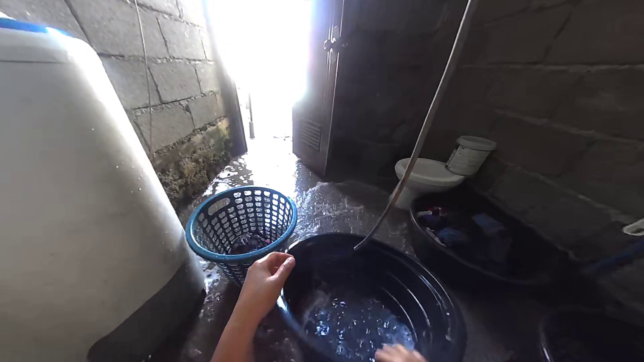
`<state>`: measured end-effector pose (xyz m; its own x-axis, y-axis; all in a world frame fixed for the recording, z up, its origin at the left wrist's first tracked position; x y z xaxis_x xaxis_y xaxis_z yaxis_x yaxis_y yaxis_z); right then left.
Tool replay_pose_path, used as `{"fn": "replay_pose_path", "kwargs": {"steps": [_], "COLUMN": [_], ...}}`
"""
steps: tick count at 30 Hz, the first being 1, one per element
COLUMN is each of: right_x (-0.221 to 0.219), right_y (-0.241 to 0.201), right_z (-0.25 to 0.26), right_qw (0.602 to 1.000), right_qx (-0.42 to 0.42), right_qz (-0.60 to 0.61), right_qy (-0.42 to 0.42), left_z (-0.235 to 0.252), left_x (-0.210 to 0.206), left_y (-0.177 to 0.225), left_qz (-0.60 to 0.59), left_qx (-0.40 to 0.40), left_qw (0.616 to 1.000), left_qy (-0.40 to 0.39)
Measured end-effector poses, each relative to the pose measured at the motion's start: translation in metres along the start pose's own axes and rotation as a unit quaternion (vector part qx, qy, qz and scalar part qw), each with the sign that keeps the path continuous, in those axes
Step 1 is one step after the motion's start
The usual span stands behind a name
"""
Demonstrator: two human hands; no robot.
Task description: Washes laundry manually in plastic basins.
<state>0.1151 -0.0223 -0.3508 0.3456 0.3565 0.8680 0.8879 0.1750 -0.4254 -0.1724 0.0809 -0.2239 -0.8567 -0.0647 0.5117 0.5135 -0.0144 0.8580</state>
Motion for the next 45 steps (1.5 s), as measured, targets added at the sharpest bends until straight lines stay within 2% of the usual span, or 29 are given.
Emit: {"fn": "replay_pose_path", "kwargs": {"steps": [6, 8, 10, 14, 16, 22, 26, 31, 35, 40, 43, 45], "right_x": [0.161, 0.195, 0.215, 0.204, 0.214, 0.254, 0.231, 0.190, 0.175, 0.161, 0.169, 0.187], "right_y": [0.033, 0.033, 0.009, -0.036, -0.051, -0.050, -0.060, -0.054, -0.074, -0.071, -0.074, -0.082], "right_z": [0.094, 0.115, 0.129, 0.145, 0.149, 0.157, 0.152, 0.162, 0.158, 0.161, 0.162, 0.156], "right_qw": [0.998, 0.998, 0.999, 0.992, 0.985, 0.961, 0.919, 0.874, 0.856, 0.848, 0.858, 0.878], "right_qx": [-0.065, -0.058, -0.036, -0.008, 0.007, -0.008, -0.049, -0.031, -0.007, -0.003, -0.007, -0.028], "right_qz": [0.015, 0.017, -0.011, -0.087, -0.110, -0.170, -0.260, -0.311, -0.323, -0.327, -0.338, -0.341], "right_qy": [0.018, 0.022, 0.015, -0.095, -0.130, -0.218, -0.292, -0.371, -0.404, -0.417, -0.387, -0.336], "left_z": [0.018, 0.021, 0.026, 0.025, 0.025, 0.026, 0.025, 0.029, 0.028, 0.036, 0.036, 0.036], "left_x": [-0.007, -0.013, -0.012, 0.002, 0.017, 0.046, 0.043, 0.025, 0.019, 0.008, 0.009, 0.010], "left_y": [0.002, 0.002, 0.004, 0.000, -0.009, -0.035, -0.035, -0.025, -0.015, -0.010, -0.008, -0.008], "left_qz": [-0.016, -0.030, -0.032, -0.043, -0.057, -0.086, -0.102, -0.113, -0.100, -0.093, -0.087, -0.078], "left_qx": [0.009, 0.016, 0.022, 0.029, 0.039, 0.074, 0.072, 0.065, 0.041, 0.012, 0.004, 0.002], "left_qw": [1.000, 0.999, 0.999, 0.999, 0.997, 0.990, 0.990, 0.991, 0.994, 0.995, 0.996, 0.996], "left_qy": [-0.005, -0.002, -0.001, 0.012, 0.032, 0.079, 0.067, 0.027, 0.005, -0.023, -0.026, -0.033]}}
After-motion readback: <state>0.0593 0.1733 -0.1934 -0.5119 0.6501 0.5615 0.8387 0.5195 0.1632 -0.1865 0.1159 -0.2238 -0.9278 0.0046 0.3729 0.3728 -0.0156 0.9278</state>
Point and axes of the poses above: each hand's wrist, its own z-axis towards the middle knuckle, its own x-axis out of the back of the hand, y = z × x, the point moved 9 cm from there along z, towards the middle knuckle, and after that the axes turned 9 degrees about z, right-handed, at the moved point
